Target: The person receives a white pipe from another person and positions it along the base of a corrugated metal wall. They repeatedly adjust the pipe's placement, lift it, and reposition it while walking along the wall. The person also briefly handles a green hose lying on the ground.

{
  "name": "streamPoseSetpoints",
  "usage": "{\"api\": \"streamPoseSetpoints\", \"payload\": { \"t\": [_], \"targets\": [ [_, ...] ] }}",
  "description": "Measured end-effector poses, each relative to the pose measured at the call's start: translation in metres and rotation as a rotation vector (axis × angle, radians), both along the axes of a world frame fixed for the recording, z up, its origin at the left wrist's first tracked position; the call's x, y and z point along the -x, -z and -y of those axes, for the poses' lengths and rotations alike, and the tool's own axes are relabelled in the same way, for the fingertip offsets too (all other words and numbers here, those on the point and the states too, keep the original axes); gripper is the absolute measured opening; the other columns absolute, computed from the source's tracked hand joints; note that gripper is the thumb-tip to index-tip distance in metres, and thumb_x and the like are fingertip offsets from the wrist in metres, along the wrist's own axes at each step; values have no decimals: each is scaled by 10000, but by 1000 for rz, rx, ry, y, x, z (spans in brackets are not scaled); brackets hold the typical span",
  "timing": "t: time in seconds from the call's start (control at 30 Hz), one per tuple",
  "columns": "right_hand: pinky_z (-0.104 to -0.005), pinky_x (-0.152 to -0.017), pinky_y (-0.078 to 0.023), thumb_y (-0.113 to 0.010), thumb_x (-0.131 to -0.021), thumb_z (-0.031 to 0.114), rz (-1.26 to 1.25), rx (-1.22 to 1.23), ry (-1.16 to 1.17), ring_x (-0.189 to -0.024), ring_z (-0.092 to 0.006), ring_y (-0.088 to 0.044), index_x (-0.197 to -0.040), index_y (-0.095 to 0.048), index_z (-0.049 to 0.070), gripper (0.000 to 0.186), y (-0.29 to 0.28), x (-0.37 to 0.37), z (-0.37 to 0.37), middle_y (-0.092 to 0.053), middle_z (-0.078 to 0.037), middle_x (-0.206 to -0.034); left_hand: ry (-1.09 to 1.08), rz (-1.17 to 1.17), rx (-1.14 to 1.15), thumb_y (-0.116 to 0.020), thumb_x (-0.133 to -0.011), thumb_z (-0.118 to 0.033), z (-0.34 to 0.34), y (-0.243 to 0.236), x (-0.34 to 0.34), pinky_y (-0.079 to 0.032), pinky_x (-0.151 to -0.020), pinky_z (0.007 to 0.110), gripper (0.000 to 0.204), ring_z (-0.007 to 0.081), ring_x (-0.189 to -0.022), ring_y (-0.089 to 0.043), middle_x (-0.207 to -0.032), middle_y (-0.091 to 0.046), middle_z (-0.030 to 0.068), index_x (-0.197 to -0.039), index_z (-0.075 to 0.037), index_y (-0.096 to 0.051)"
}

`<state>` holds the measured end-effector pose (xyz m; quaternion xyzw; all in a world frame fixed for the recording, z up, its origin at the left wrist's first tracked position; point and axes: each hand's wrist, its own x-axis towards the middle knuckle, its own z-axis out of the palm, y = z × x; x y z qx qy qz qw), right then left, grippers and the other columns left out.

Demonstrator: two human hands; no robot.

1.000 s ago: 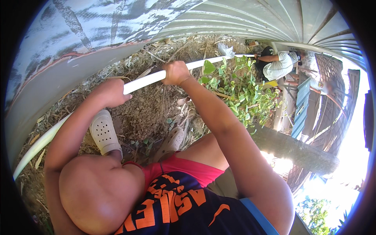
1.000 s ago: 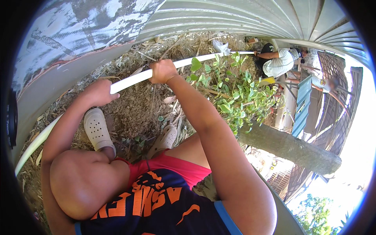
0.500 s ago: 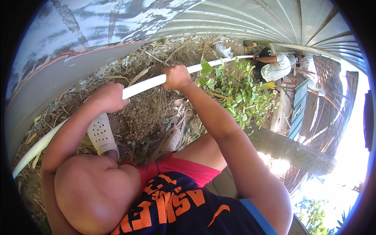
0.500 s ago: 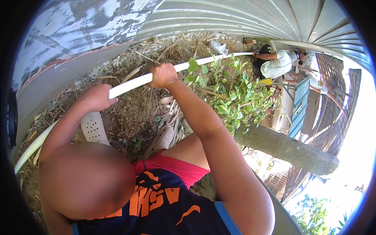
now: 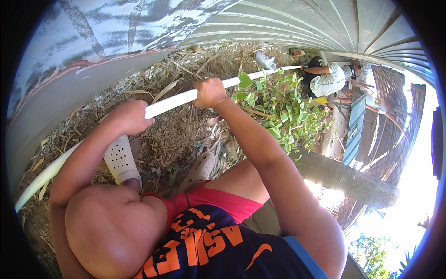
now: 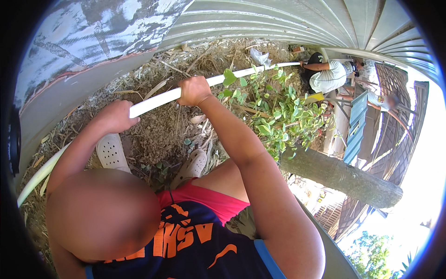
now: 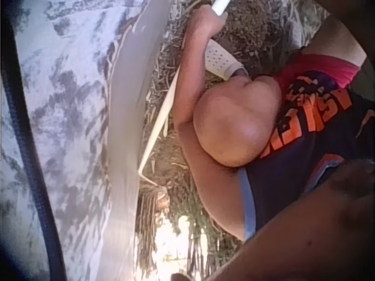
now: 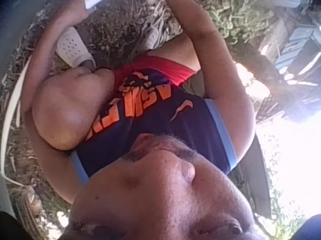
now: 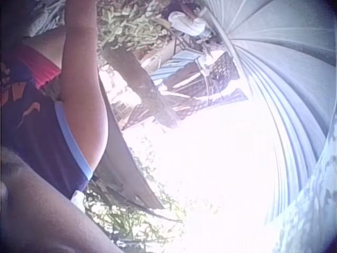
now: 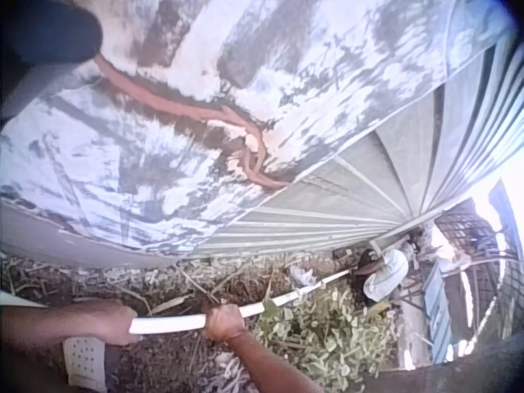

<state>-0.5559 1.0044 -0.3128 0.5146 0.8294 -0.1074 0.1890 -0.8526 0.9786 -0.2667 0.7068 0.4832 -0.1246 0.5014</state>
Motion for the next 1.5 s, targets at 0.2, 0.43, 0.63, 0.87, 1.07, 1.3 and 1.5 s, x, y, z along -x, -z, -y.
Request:
{"api": "streamPoseSetpoints", "payload": {
  "t": [0.2, 0.43, 0.63, 0.87, 1.07, 1.3, 1.5],
  "targets": [
    [-394, -728, -593, -645, -754, 380, 61, 89, 22, -737, -264, -735, -902, -753, 179, 272, -6, 5, -2, -746, -108, -807, -3, 6, -9, -732, -859, -284, 1, 3, 1, -551, -840, 451, 352, 364, -876, -711, -933, -723, 222, -1044, 14, -707],
    [-390, -731, -596, -650, -755, 393, 85, 100, 23, -744, -263, -736, -924, -755, 179, 292, -3, 4, -3, -748, -115, -825, -7, 2, -1, -734, -857, -293, 0, 0, 1, -550, -841, 455, 365, 365, -881, -710, -931, -722, 221, -1048, 17, -702],
    [-385, -734, -596, -652, -758, 404, 80, 87, 9, -749, -258, -738, -918, -757, 175, 298, -2, 5, -3, -749, -114, -824, -7, -11, -4, -733, -858, -294, 1, 7, 2, -549, -844, 455, 371, 367, -883, -710, -929, -723, 220, -1049, 22, -699],
    [-404, -746, -594, -659, -751, 411, 38, 64, 18, -764, -278, -738, -897, -763, 185, 288, -3, 4, -2, -748, -115, -815, 4, -19, 17, -726, -868, -302, 0, 4, 2, -549, -853, 452, 381, 361, -901, -712, -949, -723, 222, -1056, 28, -701],
    [-407, -759, -593, -667, -744, 418, 68, 88, 32, -777, -284, -738, -896, -764, 186, 294, -7, 7, -3, -749, -114, -824, -2, -18, 8, -736, -860, -307, 1, 4, 1, -548, -844, 451, 373, 353, -885, -714, -926, -727, 211, -1052, 11, -704],
    [-406, -760, -593, -676, -735, 415, 54, 77, 28, -789, -285, -739, -890, -762, 179, 295, -6, 6, -1, -752, -110, -844, 3, -29, 22, -733, -867, -313, 0, -1, 1, -548, -846, 450, 380, 356, -893, -712, -941, -725, 214, -1059, 13, -704],
    [-408, -748, -591, -684, -722, 411, 20, 43, 22, -775, -285, -738, -888, -759, 173, 299, 1, 0, 0, -751, -113, -838, 33, -59, 27, -701, -891, -317, -3, -10, -2, -551, -875, 446, 392, 361, -938, -710, -1009, -723, 220, -1088, 22, -704]
  ]
}}
